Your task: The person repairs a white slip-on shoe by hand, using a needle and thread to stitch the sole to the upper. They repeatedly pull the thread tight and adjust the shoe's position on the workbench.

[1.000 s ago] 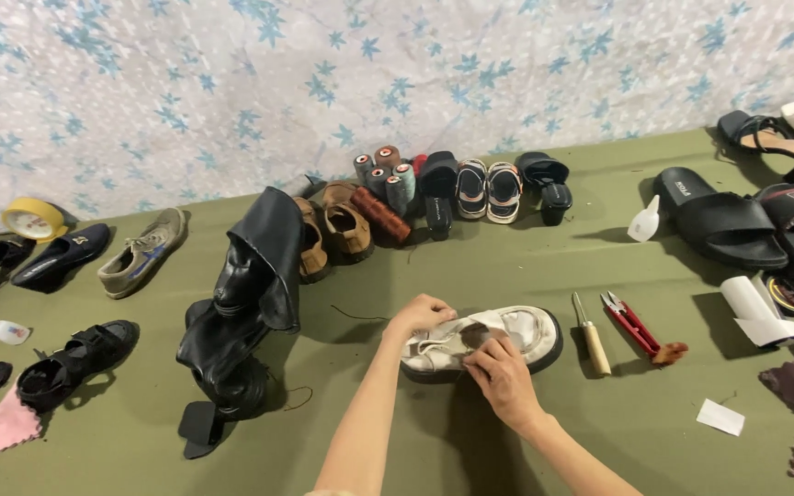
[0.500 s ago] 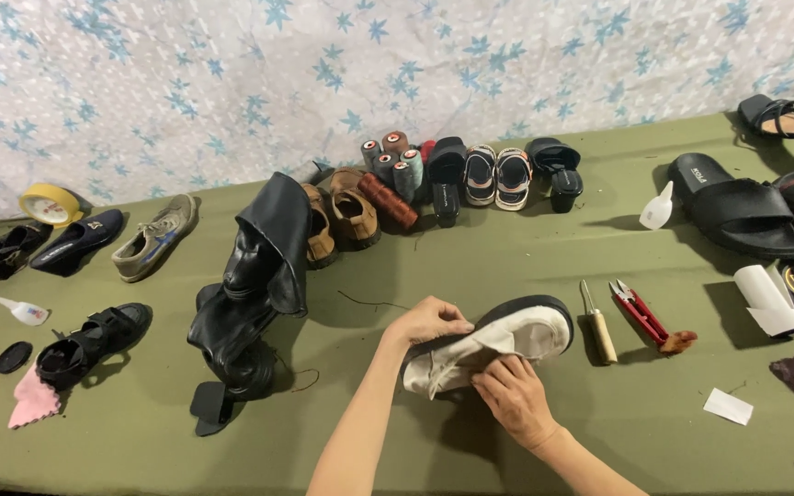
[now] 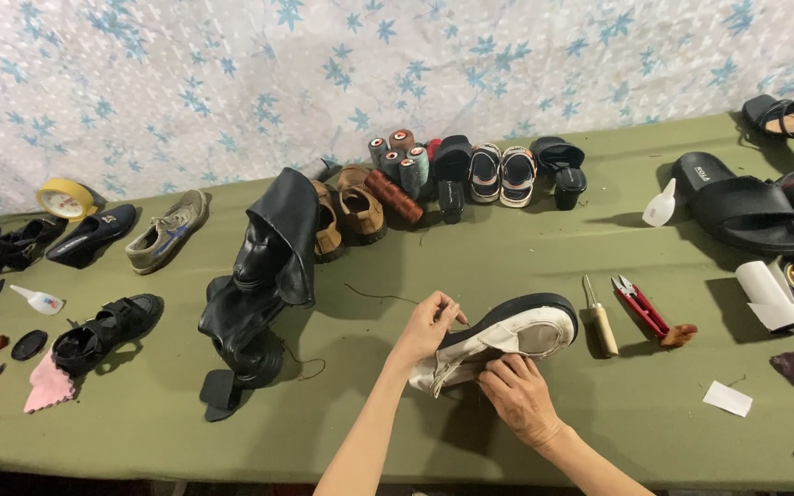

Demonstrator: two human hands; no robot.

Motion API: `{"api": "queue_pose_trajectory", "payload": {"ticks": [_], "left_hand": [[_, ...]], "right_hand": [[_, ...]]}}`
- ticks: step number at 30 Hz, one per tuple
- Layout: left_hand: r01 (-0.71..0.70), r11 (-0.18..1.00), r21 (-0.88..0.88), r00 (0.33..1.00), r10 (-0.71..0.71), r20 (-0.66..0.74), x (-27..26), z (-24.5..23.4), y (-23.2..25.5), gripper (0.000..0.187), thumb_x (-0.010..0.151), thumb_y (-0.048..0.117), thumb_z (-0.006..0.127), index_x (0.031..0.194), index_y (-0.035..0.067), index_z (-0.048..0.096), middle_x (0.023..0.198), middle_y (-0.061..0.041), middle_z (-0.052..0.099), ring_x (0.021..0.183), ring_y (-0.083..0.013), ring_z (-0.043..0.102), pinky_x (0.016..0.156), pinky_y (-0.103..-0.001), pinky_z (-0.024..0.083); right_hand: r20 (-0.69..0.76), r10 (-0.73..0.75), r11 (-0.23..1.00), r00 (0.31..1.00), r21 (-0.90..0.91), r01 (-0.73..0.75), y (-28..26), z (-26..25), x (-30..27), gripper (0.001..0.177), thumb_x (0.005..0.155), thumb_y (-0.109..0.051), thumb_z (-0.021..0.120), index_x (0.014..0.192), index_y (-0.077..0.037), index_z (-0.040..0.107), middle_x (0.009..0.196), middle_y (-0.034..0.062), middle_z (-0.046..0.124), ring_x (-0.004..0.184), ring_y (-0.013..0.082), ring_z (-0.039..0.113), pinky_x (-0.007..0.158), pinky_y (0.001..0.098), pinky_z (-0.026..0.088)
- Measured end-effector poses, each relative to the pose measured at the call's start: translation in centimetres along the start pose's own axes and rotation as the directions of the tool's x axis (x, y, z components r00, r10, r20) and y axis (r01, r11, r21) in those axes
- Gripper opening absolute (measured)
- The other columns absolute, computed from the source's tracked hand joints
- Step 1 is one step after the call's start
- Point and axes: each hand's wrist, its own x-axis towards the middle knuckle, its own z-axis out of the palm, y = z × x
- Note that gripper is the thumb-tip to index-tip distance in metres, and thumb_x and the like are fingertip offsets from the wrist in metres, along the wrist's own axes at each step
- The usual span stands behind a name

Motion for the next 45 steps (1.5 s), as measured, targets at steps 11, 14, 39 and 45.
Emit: {"api": "queue_pose_trajectory", "payload": {"ticks": [11, 14, 39, 45], "left_hand": [[-0.096, 0.924, 0.370, 0.966, -0.003, 0.258, -0.1, -1.2, 0.7, 0.037, 0.094, 0.017, 0.049, 0.119, 0.015, 0.075, 0.124, -0.005, 0.066, 0.097, -0.0181, 0.063, 0.087, -0.030, 0.046], [-0.110, 0.925, 0.363, 0.964, 0.010, 0.267, -0.2, -1.5, 1.7, 0.027, 0.092, 0.014, 0.055, 0.105, 0.014, 0.079, 0.112, -0.003, 0.073, 0.093, -0.0171, 0.066, 0.083, -0.031, 0.048], [0.000, 0.739, -0.673, 0.984, -0.121, -0.133, 2.2, 0.7, -3.4, 0.020, 0.113, 0.012, 0.034, 0.098, 0.004, 0.045, 0.083, -0.013, 0.053, 0.094, -0.0386, 0.077, 0.086, -0.047, 0.065], [-0.145, 0.419, -0.896, 0.943, -0.216, -0.254, 4.3, 2.4, -5.4, 0.021, 0.112, 0.008, 0.040, 0.094, 0.006, 0.050, 0.080, -0.007, 0.043, 0.066, -0.0188, 0.043, 0.065, -0.035, 0.044]], "right_hand": [[0.045, 0.016, 0.998, 0.999, -0.055, -0.014, -0.3, 0.3, -1.0, 0.013, 0.085, -0.011, 0.072, 0.087, -0.016, 0.060, 0.089, -0.0003, 0.059, 0.084, 0.0243, 0.054, 0.075, 0.0388, 0.047], [0.042, 0.029, 0.998, 0.999, -0.055, -0.027, -0.5, 0.2, -0.6, 0.010, 0.086, -0.016, 0.072, 0.087, -0.017, 0.062, 0.086, -0.0014, 0.059, 0.083, 0.0238, 0.053, 0.076, 0.0384, 0.047], [0.134, 0.094, 0.996, 0.987, -0.018, -0.092, -1.5, 0.1, 2.1, 0.014, 0.094, -0.020, 0.068, 0.084, -0.017, 0.059, 0.084, -0.0022, 0.058, 0.081, 0.0212, 0.056, 0.067, 0.0350, 0.047], [0.184, 0.117, 0.976, 0.976, 0.158, -0.147, -2.8, -0.7, 3.3, 0.012, 0.095, -0.011, 0.061, 0.085, -0.013, 0.055, 0.086, 0.0021, 0.057, 0.079, 0.0250, 0.051, 0.066, 0.0383, 0.046]]}}
